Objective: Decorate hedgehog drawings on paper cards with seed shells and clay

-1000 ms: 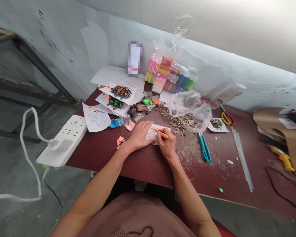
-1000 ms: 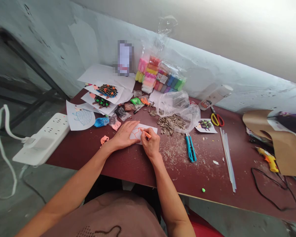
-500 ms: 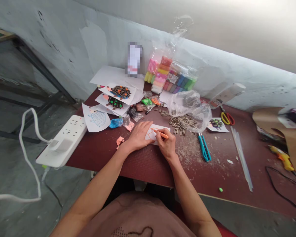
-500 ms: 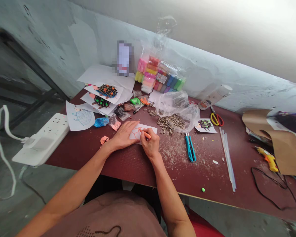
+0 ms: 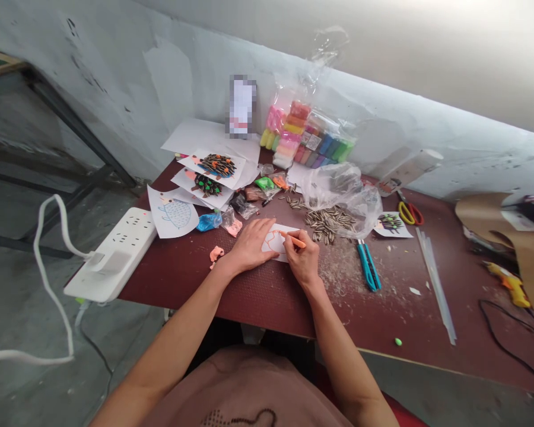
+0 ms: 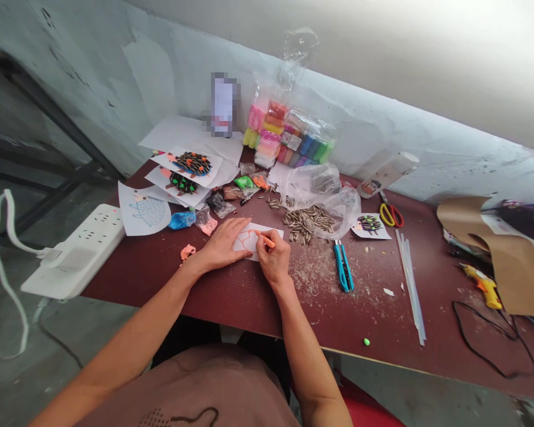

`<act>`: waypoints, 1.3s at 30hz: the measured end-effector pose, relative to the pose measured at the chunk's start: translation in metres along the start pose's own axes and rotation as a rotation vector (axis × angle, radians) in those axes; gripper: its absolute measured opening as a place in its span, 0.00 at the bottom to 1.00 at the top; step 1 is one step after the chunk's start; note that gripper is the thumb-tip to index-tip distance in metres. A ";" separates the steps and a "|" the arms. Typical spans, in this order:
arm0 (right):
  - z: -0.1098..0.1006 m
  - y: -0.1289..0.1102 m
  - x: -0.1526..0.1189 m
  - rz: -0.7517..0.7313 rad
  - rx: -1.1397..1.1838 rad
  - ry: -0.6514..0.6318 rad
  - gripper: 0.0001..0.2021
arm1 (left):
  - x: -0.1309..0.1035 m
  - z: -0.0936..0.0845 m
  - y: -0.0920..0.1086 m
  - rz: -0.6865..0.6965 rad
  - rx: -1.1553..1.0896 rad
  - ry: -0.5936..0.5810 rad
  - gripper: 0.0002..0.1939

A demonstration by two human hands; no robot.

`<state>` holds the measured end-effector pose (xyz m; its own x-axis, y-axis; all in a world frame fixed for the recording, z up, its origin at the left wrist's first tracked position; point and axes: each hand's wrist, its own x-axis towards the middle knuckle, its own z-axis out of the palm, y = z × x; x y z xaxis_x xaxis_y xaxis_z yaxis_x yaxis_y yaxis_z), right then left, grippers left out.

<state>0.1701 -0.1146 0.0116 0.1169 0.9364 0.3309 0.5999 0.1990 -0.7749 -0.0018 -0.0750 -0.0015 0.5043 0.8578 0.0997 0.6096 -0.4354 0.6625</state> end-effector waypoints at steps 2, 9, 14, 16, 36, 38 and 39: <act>0.000 0.000 0.000 -0.001 -0.003 -0.003 0.09 | 0.000 0.000 0.000 0.005 -0.001 0.001 0.42; 0.000 0.003 -0.001 0.010 -0.043 0.002 0.08 | 0.000 -0.001 0.000 0.010 -0.009 -0.008 0.42; 0.000 0.003 -0.001 0.007 -0.031 -0.005 0.09 | 0.000 -0.001 0.001 0.008 -0.006 -0.005 0.41; 0.000 0.001 -0.001 0.005 -0.016 -0.011 0.09 | 0.000 -0.001 0.001 0.010 -0.006 -0.001 0.41; 0.002 0.002 -0.001 -0.002 -0.012 -0.019 0.09 | 0.001 -0.001 0.002 -0.018 0.018 -0.017 0.42; 0.001 0.002 -0.001 -0.002 -0.021 -0.012 0.09 | 0.001 -0.001 0.003 -0.021 0.017 -0.020 0.42; 0.001 0.002 -0.001 -0.003 -0.022 -0.009 0.08 | 0.001 -0.001 0.003 -0.014 0.012 -0.016 0.42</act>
<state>0.1706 -0.1149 0.0088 0.1082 0.9383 0.3283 0.6175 0.1954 -0.7619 -0.0006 -0.0750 0.0015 0.5052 0.8594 0.0782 0.6243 -0.4265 0.6545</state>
